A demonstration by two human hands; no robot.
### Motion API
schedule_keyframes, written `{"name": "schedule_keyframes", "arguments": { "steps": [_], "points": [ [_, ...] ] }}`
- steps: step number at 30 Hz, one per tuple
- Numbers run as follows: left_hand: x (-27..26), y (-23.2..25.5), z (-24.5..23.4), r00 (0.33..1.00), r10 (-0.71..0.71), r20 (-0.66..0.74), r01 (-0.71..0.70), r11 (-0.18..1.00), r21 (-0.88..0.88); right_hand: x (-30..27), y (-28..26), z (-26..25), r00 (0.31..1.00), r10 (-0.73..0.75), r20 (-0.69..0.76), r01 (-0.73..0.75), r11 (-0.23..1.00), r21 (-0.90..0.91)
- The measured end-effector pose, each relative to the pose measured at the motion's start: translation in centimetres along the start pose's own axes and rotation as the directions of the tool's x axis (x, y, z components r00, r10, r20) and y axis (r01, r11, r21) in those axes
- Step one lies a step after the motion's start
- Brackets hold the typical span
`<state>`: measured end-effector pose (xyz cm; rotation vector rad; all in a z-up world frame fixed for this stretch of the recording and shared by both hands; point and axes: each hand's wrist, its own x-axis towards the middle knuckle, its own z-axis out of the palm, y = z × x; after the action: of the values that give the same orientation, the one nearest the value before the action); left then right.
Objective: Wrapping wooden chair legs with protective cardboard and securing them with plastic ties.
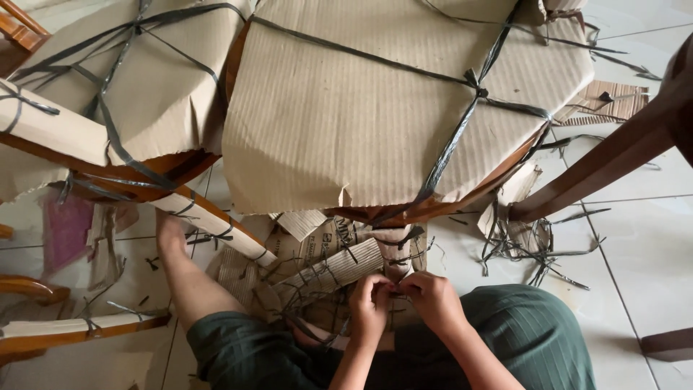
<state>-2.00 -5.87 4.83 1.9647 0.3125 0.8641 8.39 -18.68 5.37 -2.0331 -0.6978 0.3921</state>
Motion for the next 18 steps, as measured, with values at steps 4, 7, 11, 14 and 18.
{"name": "schedule_keyframes", "arguments": {
  "steps": [4,7,11,14,18],
  "points": [
    [-0.2,0.3,0.1,1.000,-0.026,0.001,0.026,1.000,0.004,0.3,1.5,1.6,0.997,-0.044,-0.058,0.038,0.994,-0.102],
    [-0.5,0.0,0.3,0.999,-0.044,-0.013,0.044,0.999,0.012,0.5,1.4,2.5,0.985,-0.066,-0.157,0.036,0.981,-0.189],
    [-0.4,0.4,0.1,0.998,-0.058,-0.017,0.057,0.997,-0.055,0.4,-0.1,2.1,0.901,-0.358,-0.246,0.310,0.927,-0.212],
    [-0.6,-0.2,0.2,0.992,-0.122,-0.007,0.121,0.988,-0.094,0.5,0.5,1.9,0.829,-0.513,-0.221,0.462,0.852,-0.246],
    [-0.4,0.2,0.0,0.988,-0.151,0.013,0.152,0.986,-0.072,0.6,0.6,1.7,0.726,-0.649,-0.227,0.594,0.758,-0.268]
  ]
}}
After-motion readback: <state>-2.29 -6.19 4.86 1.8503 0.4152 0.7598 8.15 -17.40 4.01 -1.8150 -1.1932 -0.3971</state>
